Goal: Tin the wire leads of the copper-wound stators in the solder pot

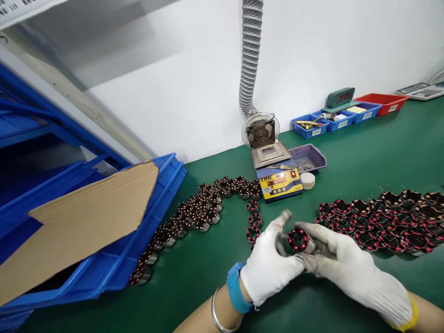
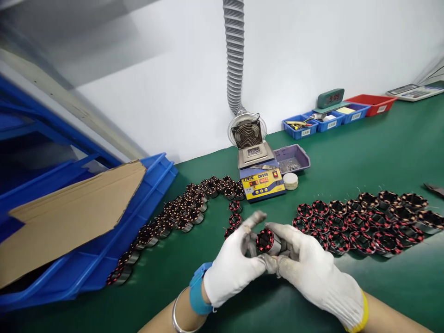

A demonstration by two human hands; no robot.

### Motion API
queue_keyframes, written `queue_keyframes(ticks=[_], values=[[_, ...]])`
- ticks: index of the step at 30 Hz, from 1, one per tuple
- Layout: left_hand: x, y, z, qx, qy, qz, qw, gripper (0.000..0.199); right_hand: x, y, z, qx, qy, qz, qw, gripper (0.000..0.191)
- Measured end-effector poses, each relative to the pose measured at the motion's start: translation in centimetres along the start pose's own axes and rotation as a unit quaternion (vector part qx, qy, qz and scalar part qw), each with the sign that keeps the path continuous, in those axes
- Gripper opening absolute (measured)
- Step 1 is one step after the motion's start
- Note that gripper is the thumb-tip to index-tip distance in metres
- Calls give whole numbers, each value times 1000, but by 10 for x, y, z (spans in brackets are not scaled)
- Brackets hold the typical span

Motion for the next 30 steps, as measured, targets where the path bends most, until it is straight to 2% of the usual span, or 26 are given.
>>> queue_keyframes(ticks=[3, 4, 6, 7, 9, 11, 12, 14, 16, 21, 24, 26, 28, 30], values=[[2, 8, 1, -82, -15, 49, 995, 56, -2, -2, 2, -94, -52, -9, 994, 54], [3, 8, 2, -76, -14, 46, 996, 50, -3, -4, 3, -118, -61, -31, 991, 54], [2, 3, 3, -1, 8, 2, 1000, 49, -3, -7, 4, -126, -49, -61, 989, 60], [1, -1, 3, 60, 37, -33, 997, 51, -3, -6, 4, -101, -29, -48, 993, 65], [-4, -7, -1, 176, 118, -97, 972, 56, -3, 3, 3, -9, 24, 42, 999, 77], [-8, -6, -2, 239, 184, -103, 948, 57, -5, 14, 6, 90, 52, 126, 987, 77], [-10, -5, -1, 251, 200, -91, 943, 58, -5, 16, 8, 121, 52, 138, 982, 72], [-10, -2, 3, 276, 221, -64, 933, 58, -5, 15, 12, 126, 34, 111, 985, 56], [-10, 1, 4, 304, 249, -43, 919, 57, -5, 12, 15, 75, 7, 66, 995, 42], [-13, 4, 2, 350, 325, -13, 879, 62, -9, 9, 17, -48, -53, 11, 997, 28], [-14, 4, 3, 356, 321, -26, 877, 63, -11, 2, 15, -145, -88, -71, 983, 42], [-13, 3, 5, 340, 293, -45, 893, 62, -13, -2, 14, -201, -113, -121, 965, 51], [-9, 2, 7, 321, 223, -63, 919, 57, -14, -5, 12, -223, -132, -144, 955, 51], [-4, 0, 10, 288, 127, -53, 948, 36, -13, -8, 10, -229, -137, -158, 951, 51]])
Point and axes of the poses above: each hand's wrist, its own x-axis towards the middle knuckle, its own y-axis out of the palm, z = x × y, the point moved 5 cm from there along x, towards the middle knuckle, and after that the axes turned 1 degree about y, right-handed, at the moved point
